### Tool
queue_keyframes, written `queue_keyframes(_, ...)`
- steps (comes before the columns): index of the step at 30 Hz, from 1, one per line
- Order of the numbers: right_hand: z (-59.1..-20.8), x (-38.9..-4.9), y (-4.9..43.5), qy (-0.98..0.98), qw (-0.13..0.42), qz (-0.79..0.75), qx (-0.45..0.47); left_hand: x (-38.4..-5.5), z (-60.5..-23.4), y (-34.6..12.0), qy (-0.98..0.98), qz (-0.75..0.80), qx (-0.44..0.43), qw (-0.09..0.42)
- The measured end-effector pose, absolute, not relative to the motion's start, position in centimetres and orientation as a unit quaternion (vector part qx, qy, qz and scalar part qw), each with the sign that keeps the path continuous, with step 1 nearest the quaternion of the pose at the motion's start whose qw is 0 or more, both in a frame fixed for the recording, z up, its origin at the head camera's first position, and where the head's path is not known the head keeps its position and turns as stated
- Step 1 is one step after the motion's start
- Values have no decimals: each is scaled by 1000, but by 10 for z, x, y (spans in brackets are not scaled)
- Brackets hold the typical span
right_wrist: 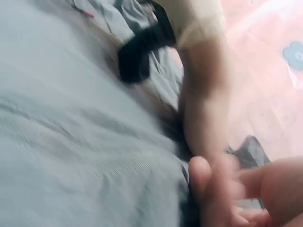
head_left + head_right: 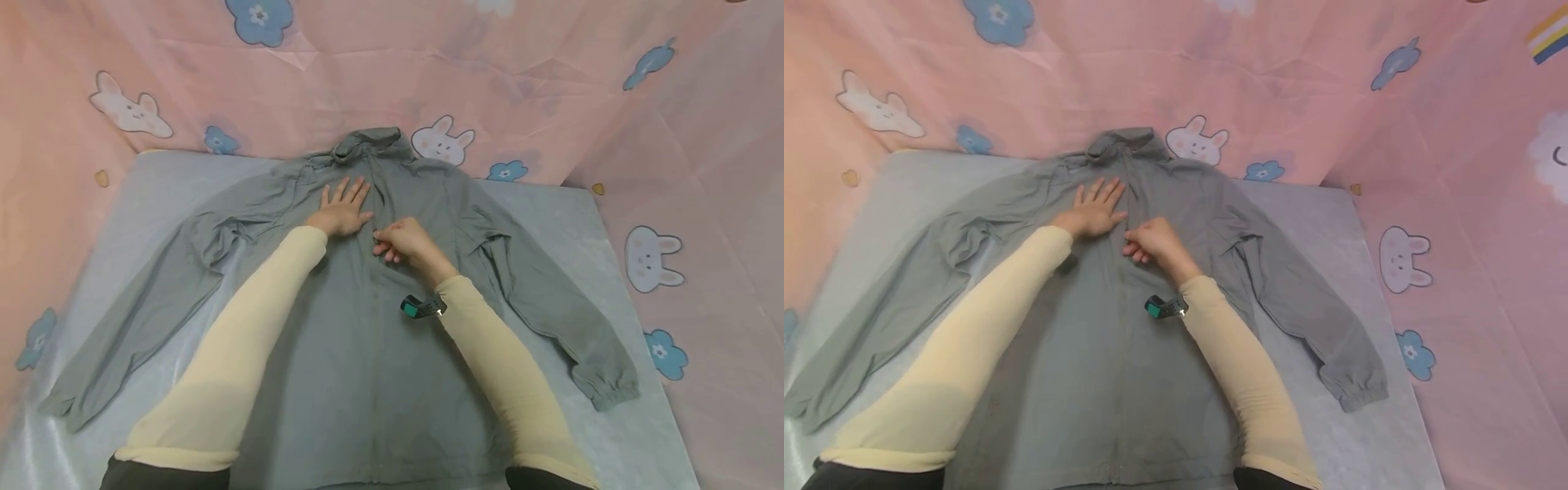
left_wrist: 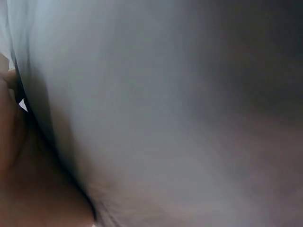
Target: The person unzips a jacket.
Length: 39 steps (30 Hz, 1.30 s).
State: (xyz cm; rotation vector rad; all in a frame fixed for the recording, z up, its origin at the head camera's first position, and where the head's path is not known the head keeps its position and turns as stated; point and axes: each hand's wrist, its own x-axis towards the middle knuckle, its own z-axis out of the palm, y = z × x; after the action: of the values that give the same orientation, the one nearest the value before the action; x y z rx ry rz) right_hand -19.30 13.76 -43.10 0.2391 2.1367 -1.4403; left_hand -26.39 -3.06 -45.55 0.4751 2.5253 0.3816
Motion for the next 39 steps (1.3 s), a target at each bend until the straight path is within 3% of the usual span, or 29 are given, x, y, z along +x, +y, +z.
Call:
queue_keyframes(6, -443, -185, 130, 736, 271, -608, 124, -271, -464, -28, 938, 135, 170, 271)
queue_keyframes(16, -459, -183, 136, 728, 225, -640, 100, -266, -459, -29, 939, 141, 172, 261)
queue_keyframes(39, -458, -166, 138, 732, 234, -633, 96, -263, -455, -30, 940, 150, 173, 252)
